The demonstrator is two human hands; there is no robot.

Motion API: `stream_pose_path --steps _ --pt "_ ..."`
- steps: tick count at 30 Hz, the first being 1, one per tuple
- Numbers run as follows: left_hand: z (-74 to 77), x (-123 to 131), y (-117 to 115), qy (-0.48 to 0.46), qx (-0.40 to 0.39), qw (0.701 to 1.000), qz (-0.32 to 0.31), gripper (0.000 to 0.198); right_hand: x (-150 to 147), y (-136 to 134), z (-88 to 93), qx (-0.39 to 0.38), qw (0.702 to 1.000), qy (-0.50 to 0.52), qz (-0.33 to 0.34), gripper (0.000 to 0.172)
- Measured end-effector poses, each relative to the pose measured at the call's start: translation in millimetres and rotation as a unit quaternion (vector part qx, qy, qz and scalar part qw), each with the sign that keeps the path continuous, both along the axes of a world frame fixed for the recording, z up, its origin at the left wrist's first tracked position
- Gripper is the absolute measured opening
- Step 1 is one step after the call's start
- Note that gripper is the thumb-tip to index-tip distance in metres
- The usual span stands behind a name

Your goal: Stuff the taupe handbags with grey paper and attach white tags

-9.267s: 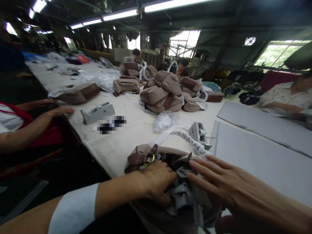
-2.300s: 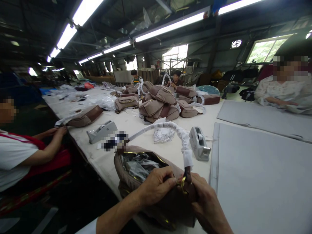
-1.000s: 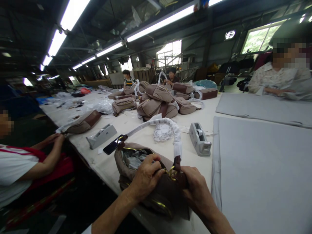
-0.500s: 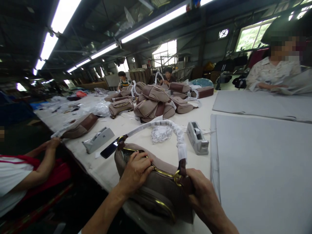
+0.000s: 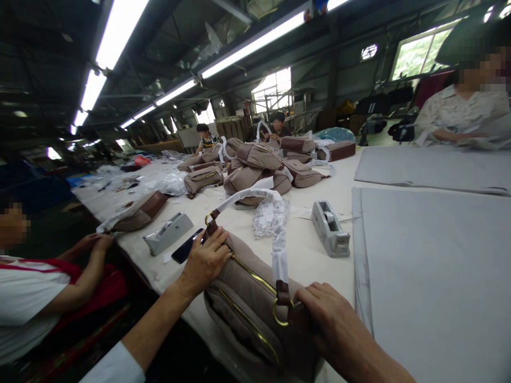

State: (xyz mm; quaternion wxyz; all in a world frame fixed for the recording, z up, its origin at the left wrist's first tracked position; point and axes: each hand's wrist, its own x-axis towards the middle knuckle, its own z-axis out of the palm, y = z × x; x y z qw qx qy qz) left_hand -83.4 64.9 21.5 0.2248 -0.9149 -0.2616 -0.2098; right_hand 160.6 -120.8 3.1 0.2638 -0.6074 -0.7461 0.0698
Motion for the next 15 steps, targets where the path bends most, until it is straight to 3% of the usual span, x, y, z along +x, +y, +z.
stream_pose_path --steps 2,6,9,12,15 --pt "3.1 -3 3 -0.001 -0.01 1.0 -0.01 0.016 4 -3 -3.2 0.004 1.0 -0.002 0.005 0.038" --pt "5.7 -8 -3 -0.042 0.066 0.996 -0.042 0.016 11 -11 -11.2 -0.01 1.0 -0.011 0.005 0.039" --pt "6.1 -11 -4 -0.079 0.081 0.993 -0.043 0.014 11 -12 -13.7 -0.013 1.0 -0.024 0.003 0.036" --pt "9.3 -16 6 -0.124 0.074 0.989 -0.018 0.013 13 -8 -8.8 0.027 0.999 -0.043 0.014 0.026" --pt "14.5 -20 14 -0.195 0.097 0.976 0.019 0.007 19 -3 7.1 0.114 0.991 -0.061 0.025 0.018"
